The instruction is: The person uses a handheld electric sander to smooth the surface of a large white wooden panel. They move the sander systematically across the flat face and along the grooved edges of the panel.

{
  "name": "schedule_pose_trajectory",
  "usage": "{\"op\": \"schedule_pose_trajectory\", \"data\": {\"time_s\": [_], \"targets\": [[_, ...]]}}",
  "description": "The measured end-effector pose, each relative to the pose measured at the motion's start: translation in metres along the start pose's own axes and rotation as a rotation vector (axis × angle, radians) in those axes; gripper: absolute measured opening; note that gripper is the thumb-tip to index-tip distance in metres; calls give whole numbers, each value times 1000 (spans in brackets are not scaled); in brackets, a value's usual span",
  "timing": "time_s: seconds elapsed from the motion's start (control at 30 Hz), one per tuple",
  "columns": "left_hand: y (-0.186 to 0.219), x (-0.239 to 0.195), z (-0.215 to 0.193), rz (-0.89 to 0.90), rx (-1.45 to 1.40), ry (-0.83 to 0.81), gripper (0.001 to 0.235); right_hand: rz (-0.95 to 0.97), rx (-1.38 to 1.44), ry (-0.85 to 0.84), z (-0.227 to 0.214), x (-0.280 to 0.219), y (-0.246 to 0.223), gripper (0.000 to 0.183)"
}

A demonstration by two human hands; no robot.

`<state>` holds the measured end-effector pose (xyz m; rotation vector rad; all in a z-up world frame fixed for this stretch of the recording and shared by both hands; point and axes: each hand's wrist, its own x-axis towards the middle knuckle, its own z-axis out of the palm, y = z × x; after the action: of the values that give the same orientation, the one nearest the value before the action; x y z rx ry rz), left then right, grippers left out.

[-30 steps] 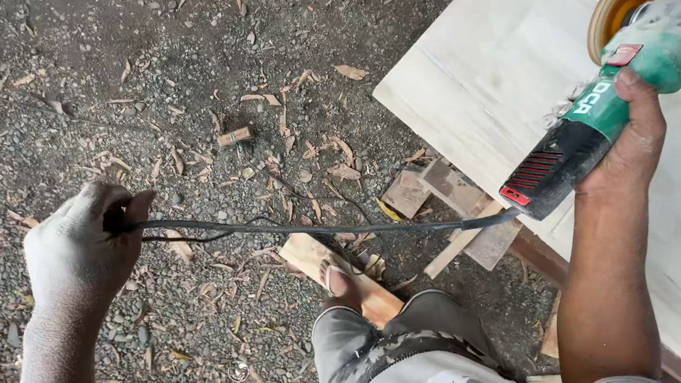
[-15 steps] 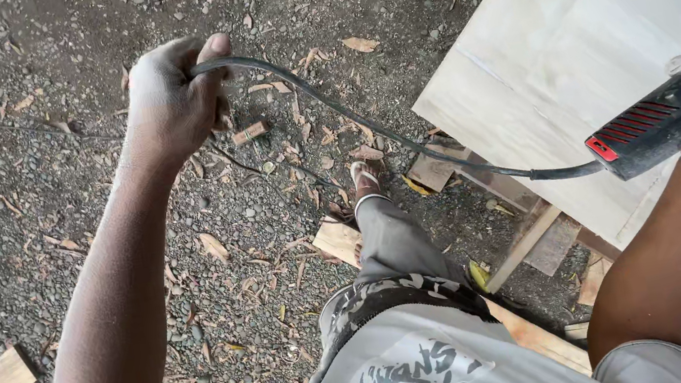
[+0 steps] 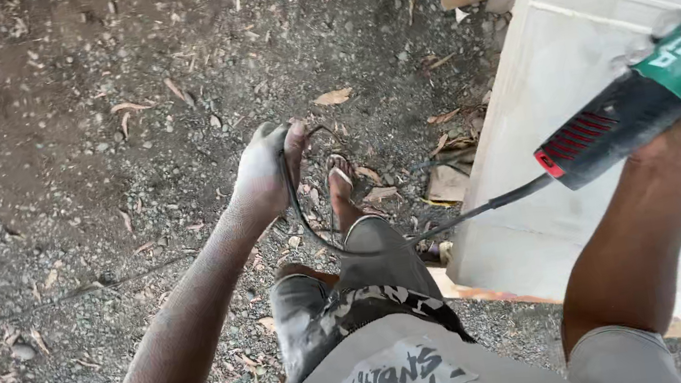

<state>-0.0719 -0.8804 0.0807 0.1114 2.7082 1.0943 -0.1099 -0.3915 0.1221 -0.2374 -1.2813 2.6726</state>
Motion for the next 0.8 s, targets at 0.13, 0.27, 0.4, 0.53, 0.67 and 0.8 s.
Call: {"op": "schedule_pose_trajectory", "data": {"time_s": [0.13, 0.27, 0.4, 0.53, 0.67, 0.8], "targets": [[-50, 79, 27, -121, 231, -279, 45, -37, -79, 79, 93, 25, 26, 39], [-85, 129, 38, 60, 268, -522, 55, -52, -117, 280, 146, 44, 35, 45], [-163, 206, -7, 77, 318, -602, 68, -180, -227, 423, 175, 79, 53, 44], [-287, 343, -130, -272, 495, -587, 62, -242, -281, 694, 205, 114, 71, 41], [-370, 440, -284, -86, 970, -680, 47, -310, -287, 988, 262, 145, 89, 37], [-369, 515, -366, -451, 810, -556, 60, -292, -222, 1141, 305, 170, 87, 35]]}}
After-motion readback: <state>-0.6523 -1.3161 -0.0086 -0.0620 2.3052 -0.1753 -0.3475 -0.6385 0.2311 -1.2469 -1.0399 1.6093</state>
